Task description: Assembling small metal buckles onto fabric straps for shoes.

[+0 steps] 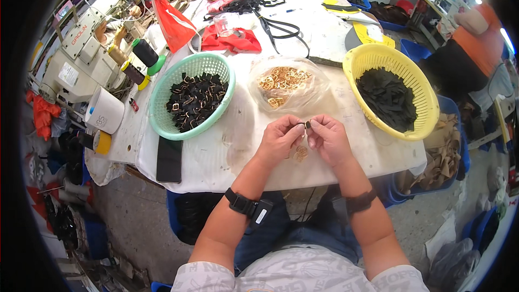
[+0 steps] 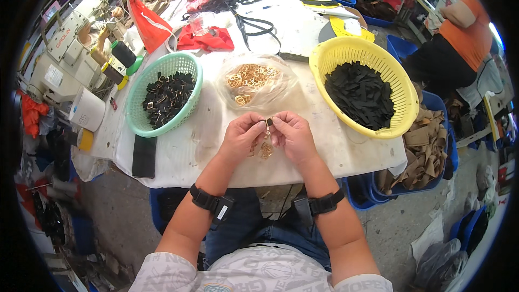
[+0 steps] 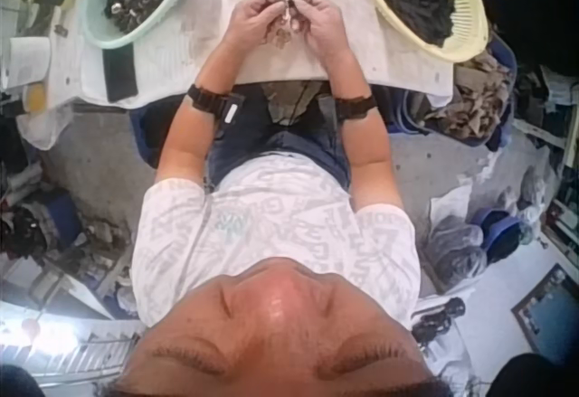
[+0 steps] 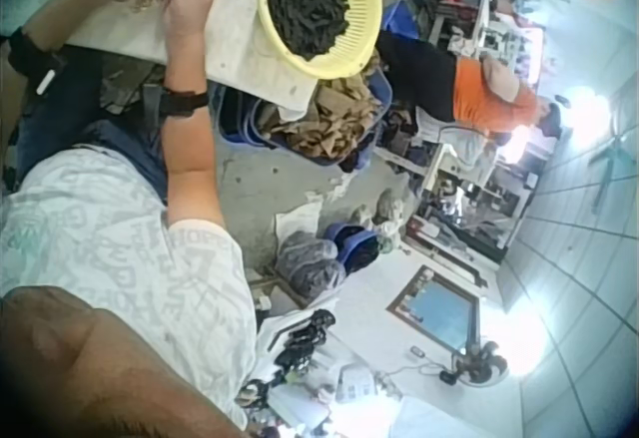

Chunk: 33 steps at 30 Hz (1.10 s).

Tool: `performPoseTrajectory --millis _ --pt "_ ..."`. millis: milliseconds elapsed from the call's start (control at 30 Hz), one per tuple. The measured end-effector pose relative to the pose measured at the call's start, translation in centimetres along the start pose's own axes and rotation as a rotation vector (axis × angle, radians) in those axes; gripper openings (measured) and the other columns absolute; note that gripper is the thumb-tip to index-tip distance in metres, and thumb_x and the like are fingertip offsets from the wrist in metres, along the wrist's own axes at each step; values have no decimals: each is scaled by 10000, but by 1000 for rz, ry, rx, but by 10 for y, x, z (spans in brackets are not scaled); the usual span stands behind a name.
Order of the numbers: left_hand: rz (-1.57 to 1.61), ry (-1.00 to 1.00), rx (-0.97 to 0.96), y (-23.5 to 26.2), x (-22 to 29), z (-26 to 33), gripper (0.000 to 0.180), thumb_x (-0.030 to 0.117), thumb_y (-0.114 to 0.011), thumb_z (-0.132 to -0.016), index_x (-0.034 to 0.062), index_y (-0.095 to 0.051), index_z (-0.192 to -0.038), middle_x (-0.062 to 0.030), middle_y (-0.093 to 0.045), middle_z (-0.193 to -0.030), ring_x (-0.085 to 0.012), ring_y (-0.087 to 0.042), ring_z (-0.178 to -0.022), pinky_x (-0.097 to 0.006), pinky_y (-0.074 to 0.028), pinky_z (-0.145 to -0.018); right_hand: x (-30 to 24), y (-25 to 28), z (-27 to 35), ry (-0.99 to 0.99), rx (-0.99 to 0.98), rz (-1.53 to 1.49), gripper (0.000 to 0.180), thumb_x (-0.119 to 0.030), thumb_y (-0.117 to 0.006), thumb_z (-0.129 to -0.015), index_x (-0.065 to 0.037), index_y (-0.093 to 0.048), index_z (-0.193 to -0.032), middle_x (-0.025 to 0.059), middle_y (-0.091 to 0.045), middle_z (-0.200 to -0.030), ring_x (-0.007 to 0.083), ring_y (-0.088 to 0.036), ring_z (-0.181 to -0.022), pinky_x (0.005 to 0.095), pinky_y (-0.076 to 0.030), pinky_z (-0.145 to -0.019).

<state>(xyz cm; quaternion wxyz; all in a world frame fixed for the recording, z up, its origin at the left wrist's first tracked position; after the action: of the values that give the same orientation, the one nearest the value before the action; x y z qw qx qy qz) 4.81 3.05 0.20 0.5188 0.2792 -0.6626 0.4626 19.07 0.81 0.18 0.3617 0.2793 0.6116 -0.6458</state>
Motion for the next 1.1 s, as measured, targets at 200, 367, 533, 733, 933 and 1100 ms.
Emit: performPoseTrajectory --millis 200,367,533,733,933,1100 --pt "16 -17 51 -2 1 1 78 94 -581 -940 22 -591 -966 -2 -597 -747 -42 -514 -599 -179 -394 -508 2 0 5 264 127 324 143 -79 -579 -929 15 -580 -1036 46 -611 -798 83 -547 -572 210 -440 -514" --pt "-8 0 97 -2 5 3 82 88 -575 -944 9 -591 -959 -3 -583 -727 -52 -512 -597 -195 -415 -531 0 -10 12 477 102 530 202 -51 -621 -895 15 -573 -1079 44 -603 -822 70 -540 -617 199 -430 -532" --pt "-8 -51 136 -2 5 1 89 96 -583 -942 8 -592 -954 -6 -589 -727 -45 -507 -590 -190 -420 -530 -8 -7 17 705 196 759 233 -33 -674 -844 14 -585 -1054 41 -583 -810 47 -521 -635 198 -429 -542" --pt "3 -53 115 0 0 0 66 91 -599 -933 37 -593 -970 7 -593 -737 -27 -489 -562 -173 -362 -460 -5 -14 13 559 127 597 258 -30 -710 -814 16 -600 -1043 15 -575 -841 36 -511 -638 190 -435 -555" --pt "-17 -89 73 -1 -3 -1 70 83 -599 -930 32 -597 -977 5 -596 -736 -29 -496 -565 -176 -365 -453 2 -4 9 399 82 567 298 -36 -725 -805 22 -591 -1065 1 -578 -837 25 -508 -649 174 -440 -589" --pt "-40 -71 92 -1 -1 2 86 105 -598 -937 31 -599 -981 3 -594 -727 -34 -496 -561 -179 -377 -467 -5 -13 14 490 121 536 246 -27 -699 -826 8 -594 -1046 -1 -583 -805 33 -520 -657 176 -439 -590"
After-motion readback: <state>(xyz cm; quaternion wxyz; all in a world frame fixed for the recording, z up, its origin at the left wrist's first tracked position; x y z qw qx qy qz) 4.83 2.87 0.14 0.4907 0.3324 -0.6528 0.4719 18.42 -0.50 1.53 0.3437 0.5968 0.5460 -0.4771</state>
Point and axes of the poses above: each hand's wrist, its own z-axis away from the middle knuckle, its own y-axis out of the back of the hand, x = y × z, the point moved 4 cm from there along -z, towards the middle knuckle
